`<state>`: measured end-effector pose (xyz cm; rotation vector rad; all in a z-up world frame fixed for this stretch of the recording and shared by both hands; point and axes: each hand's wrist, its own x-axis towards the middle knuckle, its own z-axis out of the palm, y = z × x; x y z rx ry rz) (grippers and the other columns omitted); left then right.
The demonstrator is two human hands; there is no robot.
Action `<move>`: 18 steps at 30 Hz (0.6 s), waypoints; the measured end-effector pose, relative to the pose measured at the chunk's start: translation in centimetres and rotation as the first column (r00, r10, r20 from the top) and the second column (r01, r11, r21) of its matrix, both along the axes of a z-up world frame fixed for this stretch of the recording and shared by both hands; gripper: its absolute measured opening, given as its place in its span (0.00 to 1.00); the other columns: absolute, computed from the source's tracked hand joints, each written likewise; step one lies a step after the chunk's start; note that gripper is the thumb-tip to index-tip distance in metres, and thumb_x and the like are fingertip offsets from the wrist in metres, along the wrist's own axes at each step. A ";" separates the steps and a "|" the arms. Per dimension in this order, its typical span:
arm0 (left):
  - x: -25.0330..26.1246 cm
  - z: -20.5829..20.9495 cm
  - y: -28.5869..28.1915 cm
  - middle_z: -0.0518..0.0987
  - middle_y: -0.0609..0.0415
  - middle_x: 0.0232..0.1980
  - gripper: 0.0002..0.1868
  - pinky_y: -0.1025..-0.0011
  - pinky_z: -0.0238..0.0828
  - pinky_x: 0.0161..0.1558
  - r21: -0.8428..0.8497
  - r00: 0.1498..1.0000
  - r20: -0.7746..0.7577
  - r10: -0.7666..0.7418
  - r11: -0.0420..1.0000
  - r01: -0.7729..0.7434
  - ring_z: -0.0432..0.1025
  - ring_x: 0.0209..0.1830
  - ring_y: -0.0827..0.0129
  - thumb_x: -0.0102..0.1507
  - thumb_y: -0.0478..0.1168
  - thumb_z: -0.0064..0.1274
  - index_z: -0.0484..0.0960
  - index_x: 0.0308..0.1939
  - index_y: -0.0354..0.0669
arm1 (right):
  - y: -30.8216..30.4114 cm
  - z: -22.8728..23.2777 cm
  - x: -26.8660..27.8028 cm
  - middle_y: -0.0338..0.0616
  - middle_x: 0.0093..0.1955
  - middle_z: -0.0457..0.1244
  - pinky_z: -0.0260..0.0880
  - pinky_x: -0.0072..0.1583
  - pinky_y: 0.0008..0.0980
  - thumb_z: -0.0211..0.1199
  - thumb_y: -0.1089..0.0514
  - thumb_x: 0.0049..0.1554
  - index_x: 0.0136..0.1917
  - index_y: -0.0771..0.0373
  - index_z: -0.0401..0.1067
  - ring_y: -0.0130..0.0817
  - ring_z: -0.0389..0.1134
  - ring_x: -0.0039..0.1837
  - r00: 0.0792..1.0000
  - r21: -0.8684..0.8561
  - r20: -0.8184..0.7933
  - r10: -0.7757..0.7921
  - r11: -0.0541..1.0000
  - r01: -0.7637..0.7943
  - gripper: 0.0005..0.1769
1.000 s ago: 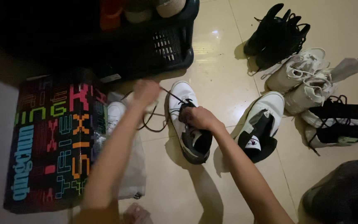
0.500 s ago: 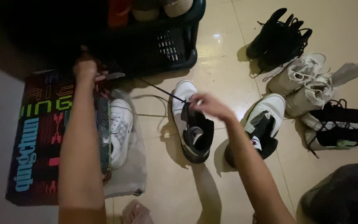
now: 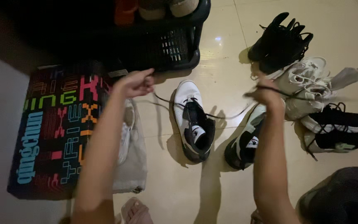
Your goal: The person removes the laces from a white and black high-top sneaker and then re-laces it by threading the laces through the eyelets and tying a knot. The task is performed on a single shoe placed on the floor.
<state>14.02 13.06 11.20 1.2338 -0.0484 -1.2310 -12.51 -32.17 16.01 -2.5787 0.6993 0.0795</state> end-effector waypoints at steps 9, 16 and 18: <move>-6.7 6.8 -10.9 0.82 0.49 0.31 0.24 0.68 0.78 0.34 -0.061 0.941 0.167 0.296 0.955 -0.290 0.76 0.24 0.68 0.71 0.56 0.43 0.75 0.29 0.43 | 6.4 -4.3 2.8 0.64 0.52 0.76 0.75 0.59 0.43 0.52 0.33 0.65 0.53 0.74 0.84 0.52 0.77 0.54 0.975 0.453 -0.190 0.119 0.891 -0.021 0.40; -6.6 6.1 -11.1 0.81 0.50 0.30 0.24 0.69 0.77 0.31 -0.053 0.900 0.231 0.370 0.928 -0.368 0.75 0.24 0.70 0.71 0.57 0.44 0.75 0.29 0.45 | 3.4 -8.7 2.6 0.56 0.63 0.69 0.69 0.62 0.44 0.66 0.43 0.59 0.65 0.60 0.75 0.49 0.70 0.62 0.968 0.003 -0.153 0.199 0.980 -0.201 0.27; -6.4 5.1 -10.6 0.81 0.51 0.30 0.24 0.71 0.73 0.29 -0.069 0.918 0.166 0.361 0.932 -0.355 0.74 0.24 0.70 0.71 0.57 0.44 0.75 0.28 0.45 | 4.7 -7.8 1.8 0.53 0.64 0.69 0.69 0.63 0.43 0.72 0.43 0.53 0.67 0.55 0.75 0.49 0.69 0.64 0.913 0.032 -0.146 0.381 0.924 -0.380 0.31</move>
